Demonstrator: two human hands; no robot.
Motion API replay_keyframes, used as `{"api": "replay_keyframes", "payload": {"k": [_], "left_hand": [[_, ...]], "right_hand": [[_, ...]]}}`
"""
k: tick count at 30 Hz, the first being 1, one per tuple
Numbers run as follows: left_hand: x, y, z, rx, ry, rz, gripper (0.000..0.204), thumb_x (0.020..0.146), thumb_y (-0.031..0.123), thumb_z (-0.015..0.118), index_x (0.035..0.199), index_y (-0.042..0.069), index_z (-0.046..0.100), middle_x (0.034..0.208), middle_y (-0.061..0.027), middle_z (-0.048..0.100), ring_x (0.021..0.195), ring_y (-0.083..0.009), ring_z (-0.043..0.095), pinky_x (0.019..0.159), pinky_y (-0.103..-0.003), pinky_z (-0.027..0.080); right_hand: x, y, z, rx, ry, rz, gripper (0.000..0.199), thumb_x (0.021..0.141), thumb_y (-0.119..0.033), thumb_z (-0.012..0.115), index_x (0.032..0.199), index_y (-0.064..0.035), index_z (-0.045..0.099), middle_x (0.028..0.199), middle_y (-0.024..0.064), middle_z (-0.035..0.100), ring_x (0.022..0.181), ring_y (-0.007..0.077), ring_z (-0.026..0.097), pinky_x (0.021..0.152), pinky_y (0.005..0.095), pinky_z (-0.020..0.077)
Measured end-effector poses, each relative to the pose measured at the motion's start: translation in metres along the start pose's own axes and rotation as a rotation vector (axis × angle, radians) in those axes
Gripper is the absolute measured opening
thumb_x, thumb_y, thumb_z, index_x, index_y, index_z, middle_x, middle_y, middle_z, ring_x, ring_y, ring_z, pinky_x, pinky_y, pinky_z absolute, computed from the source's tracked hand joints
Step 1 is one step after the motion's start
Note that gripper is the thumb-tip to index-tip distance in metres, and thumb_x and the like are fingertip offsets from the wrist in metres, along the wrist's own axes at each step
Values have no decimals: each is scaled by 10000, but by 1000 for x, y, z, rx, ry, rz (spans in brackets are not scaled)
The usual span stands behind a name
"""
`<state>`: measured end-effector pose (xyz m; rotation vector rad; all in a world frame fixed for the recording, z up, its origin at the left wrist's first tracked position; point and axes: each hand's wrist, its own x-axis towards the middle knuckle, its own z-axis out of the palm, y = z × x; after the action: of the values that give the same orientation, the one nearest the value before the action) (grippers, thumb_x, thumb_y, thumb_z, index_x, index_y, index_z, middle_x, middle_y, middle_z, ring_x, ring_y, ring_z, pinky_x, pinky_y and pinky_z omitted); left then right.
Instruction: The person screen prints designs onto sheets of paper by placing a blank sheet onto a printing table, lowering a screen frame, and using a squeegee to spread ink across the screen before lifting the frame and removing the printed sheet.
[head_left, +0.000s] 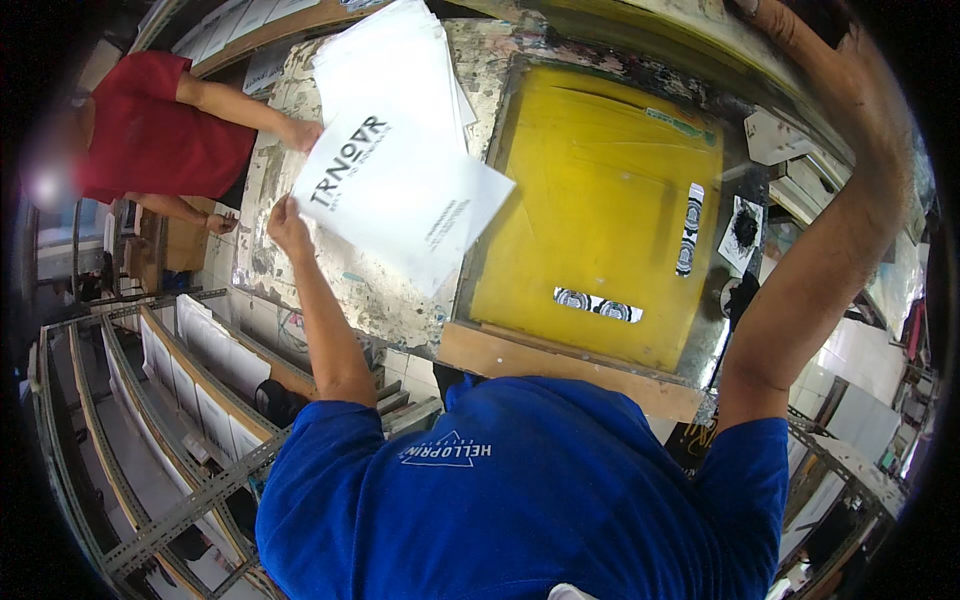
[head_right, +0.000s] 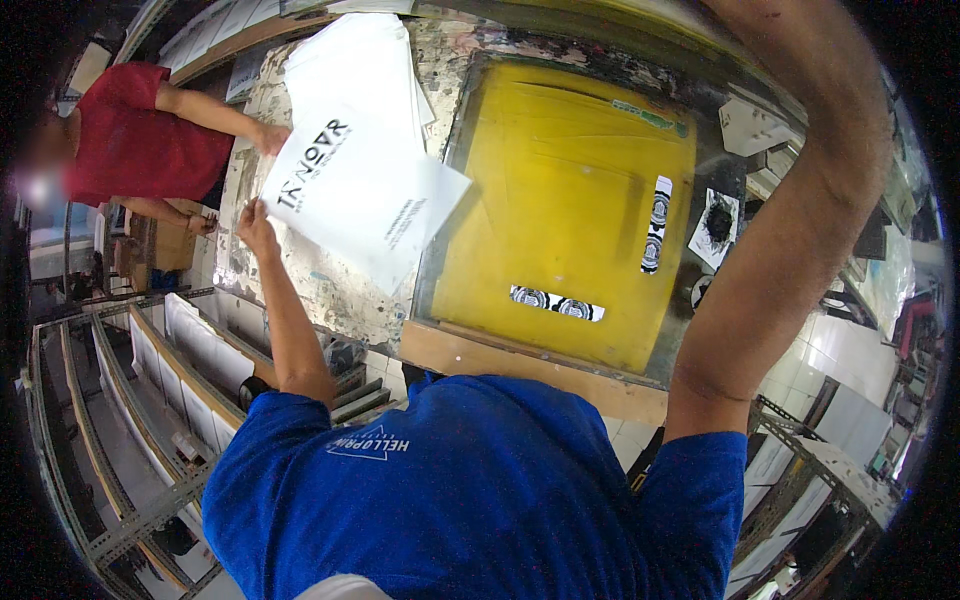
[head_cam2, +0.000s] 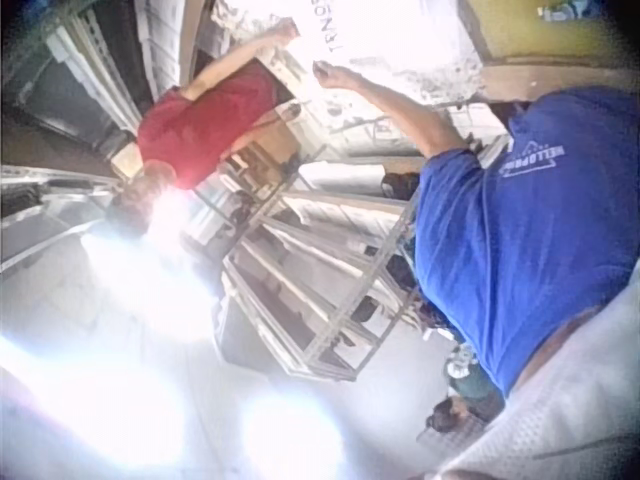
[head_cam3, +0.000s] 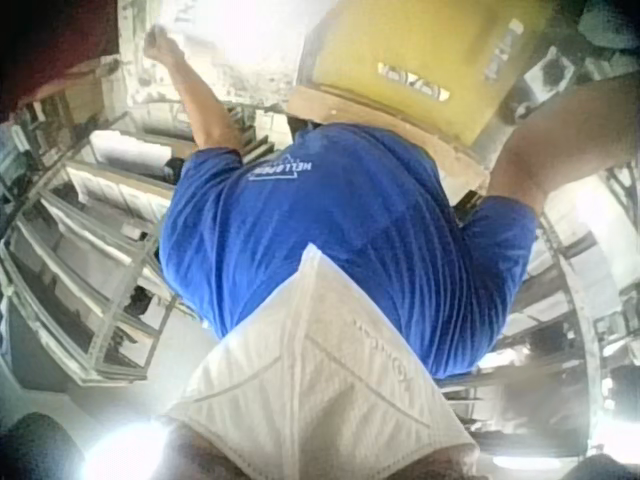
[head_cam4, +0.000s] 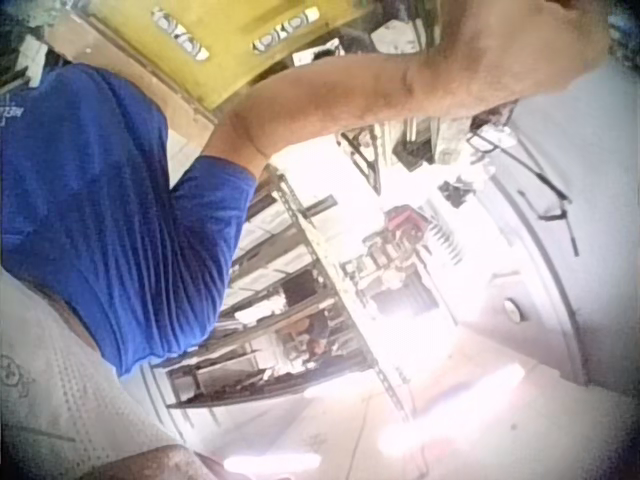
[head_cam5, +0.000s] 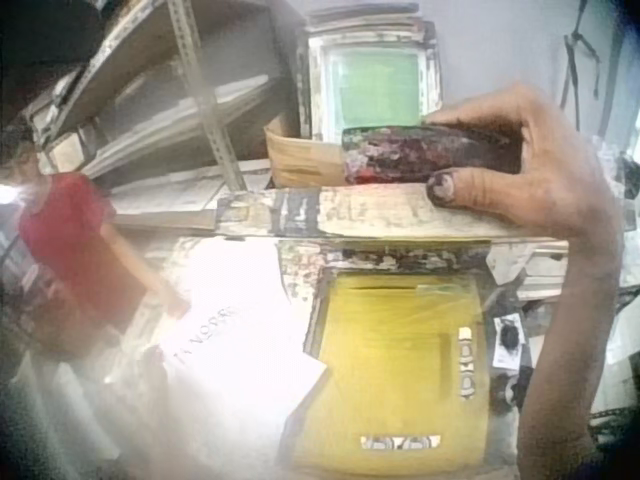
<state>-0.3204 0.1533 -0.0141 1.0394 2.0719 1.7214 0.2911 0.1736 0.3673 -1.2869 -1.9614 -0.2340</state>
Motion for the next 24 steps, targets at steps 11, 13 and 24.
{"api": "replay_keyframes", "payload": {"k": [11,13,24], "left_hand": [[-142,85,147,502,-241,710,320,766,261,870,1055,154,785,1106,-50,709,1040,-264,635,873,-418,473],[-174,85,168,622,-472,545,322,730,307,898,990,135,820,1090,-49,712,1030,-251,635,863,-400,519],[-187,140,163,156,-1043,259,265,891,303,785,1084,124,810,1434,-77,604,1353,-284,494,1127,-468,396]], "right_hand": [[2,12,-3,194,-107,-63,463,797,-199,862,1169,39,725,1060,166,757,949,239,713,928,388,556],[3,12,-3,185,-115,-80,460,799,-195,860,1170,40,725,1057,166,760,939,239,716,922,386,558],[2,15,-1,170,-106,-83,469,806,-236,860,1174,26,732,1028,159,773,925,239,723,891,380,566]]}}
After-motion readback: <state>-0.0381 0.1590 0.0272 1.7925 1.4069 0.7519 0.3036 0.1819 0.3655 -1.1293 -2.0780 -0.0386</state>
